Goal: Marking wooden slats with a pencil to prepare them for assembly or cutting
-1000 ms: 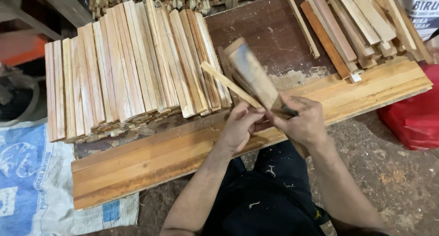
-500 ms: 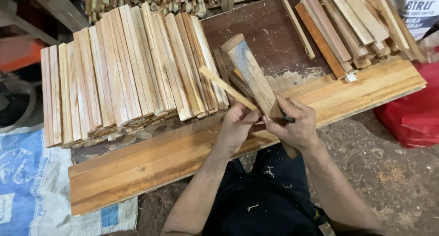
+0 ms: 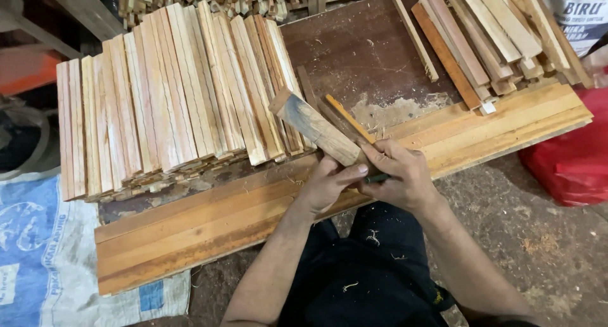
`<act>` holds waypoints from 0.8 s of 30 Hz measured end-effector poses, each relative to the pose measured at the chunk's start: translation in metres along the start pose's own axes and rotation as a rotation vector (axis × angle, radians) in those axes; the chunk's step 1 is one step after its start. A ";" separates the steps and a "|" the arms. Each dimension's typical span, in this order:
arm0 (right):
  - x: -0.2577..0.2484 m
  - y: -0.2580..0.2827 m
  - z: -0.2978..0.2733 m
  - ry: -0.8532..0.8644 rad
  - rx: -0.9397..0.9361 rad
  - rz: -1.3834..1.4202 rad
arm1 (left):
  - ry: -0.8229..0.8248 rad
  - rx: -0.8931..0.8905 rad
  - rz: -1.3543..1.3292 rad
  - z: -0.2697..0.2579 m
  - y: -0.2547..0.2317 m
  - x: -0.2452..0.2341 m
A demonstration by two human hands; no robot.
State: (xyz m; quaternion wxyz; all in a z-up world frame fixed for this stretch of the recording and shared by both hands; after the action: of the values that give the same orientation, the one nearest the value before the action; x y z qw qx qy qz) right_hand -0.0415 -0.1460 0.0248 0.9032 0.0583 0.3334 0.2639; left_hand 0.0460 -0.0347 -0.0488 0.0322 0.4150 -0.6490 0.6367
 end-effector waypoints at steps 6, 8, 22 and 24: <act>0.005 -0.010 -0.014 -0.001 0.035 0.042 | 0.055 0.050 0.027 -0.004 -0.013 0.008; 0.000 -0.004 -0.008 -0.008 0.034 0.053 | 0.058 0.066 0.034 -0.010 -0.026 0.017; -0.013 -0.014 -0.033 -0.054 -0.053 -0.096 | 0.010 0.236 0.093 -0.019 -0.077 0.021; -0.016 -0.011 -0.030 -0.057 -0.093 -0.125 | 0.055 0.246 0.062 -0.017 -0.078 0.021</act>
State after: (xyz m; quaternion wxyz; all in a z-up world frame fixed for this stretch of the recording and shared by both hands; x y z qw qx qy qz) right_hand -0.0659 -0.1653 0.0079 0.9288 0.0030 0.2979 0.2206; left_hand 0.0690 -0.0182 0.0291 -0.0209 0.3780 -0.5773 0.7235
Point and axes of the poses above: each hand's wrist, its own z-axis towards the middle knuckle, its own x-axis out of the palm, y = z × x, the point moved 5 cm from there along z, towards the middle knuckle, and after that the axes turned 14 degrees about -x, right-handed, at the moved point
